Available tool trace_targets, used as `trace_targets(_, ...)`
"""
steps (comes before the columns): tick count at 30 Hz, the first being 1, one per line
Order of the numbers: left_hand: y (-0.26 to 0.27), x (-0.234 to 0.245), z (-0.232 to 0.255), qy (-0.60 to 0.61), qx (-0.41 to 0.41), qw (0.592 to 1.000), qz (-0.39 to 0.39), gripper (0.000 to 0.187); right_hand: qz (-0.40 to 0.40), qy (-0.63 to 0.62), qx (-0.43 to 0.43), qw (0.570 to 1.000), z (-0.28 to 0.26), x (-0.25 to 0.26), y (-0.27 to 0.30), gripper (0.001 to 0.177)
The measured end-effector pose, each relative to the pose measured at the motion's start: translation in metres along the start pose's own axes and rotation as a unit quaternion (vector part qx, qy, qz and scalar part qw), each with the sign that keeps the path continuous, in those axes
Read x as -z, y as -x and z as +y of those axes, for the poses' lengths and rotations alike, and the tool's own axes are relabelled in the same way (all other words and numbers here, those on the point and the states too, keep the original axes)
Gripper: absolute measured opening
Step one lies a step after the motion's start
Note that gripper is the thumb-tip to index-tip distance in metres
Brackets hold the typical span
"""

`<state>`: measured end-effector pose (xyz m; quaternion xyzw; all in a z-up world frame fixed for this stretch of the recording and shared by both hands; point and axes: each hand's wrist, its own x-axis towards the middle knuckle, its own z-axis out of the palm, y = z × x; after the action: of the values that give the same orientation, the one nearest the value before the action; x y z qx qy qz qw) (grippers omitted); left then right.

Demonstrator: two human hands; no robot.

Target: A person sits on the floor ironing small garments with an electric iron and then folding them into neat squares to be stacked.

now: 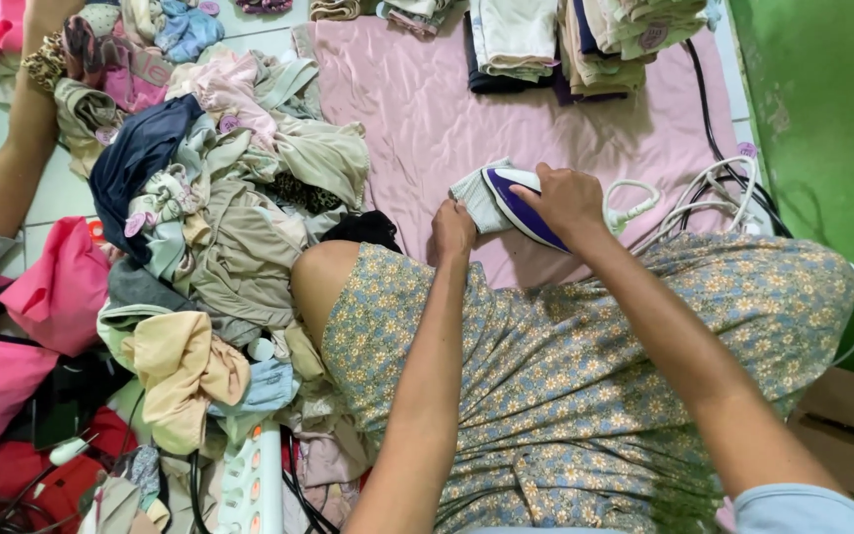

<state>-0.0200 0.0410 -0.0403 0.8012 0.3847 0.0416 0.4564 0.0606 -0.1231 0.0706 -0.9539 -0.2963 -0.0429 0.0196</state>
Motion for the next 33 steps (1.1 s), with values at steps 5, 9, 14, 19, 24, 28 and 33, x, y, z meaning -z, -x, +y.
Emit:
trace_targets(5,-0.01,-0.007,-0.008,0.019,-0.004,1.0,-0.005,0.026,0.007,0.02,-0.024,0.999,0.005,0.001,0.001,0.052)
trace_targets(9,0.004,0.005,0.008,0.013,0.0,1.0,0.0,0.024,0.013,0.04,-0.059,0.997,0.011,-0.016,-0.009,0.049)
trace_targets(14,-0.002,0.003,0.002,-0.001,0.036,0.999,-0.023,0.026,-0.003,0.042,-0.056,0.998,0.023,-0.012,0.009,0.054)
trace_targets(19,-0.001,0.002,0.004,-0.015,0.051,0.998,-0.029,0.027,-0.036,-0.058,-0.142,0.988,0.047,-0.012,0.004,0.056)
trace_targets(24,-0.005,0.003,0.008,0.002,0.065,0.998,-0.026,0.028,0.018,-0.253,-0.35,0.902,0.118,-0.041,0.005,0.054)
trace_targets(28,-0.014,-0.003,0.002,-0.028,0.058,0.998,-0.023,0.028,0.218,-0.554,-0.342,0.727,0.138,0.016,0.011,0.019)
trace_targets(33,0.012,0.031,0.041,0.0,0.096,0.994,-0.044,0.033,0.293,-0.678,-0.19,0.647,0.154,0.016,0.0,0.027)
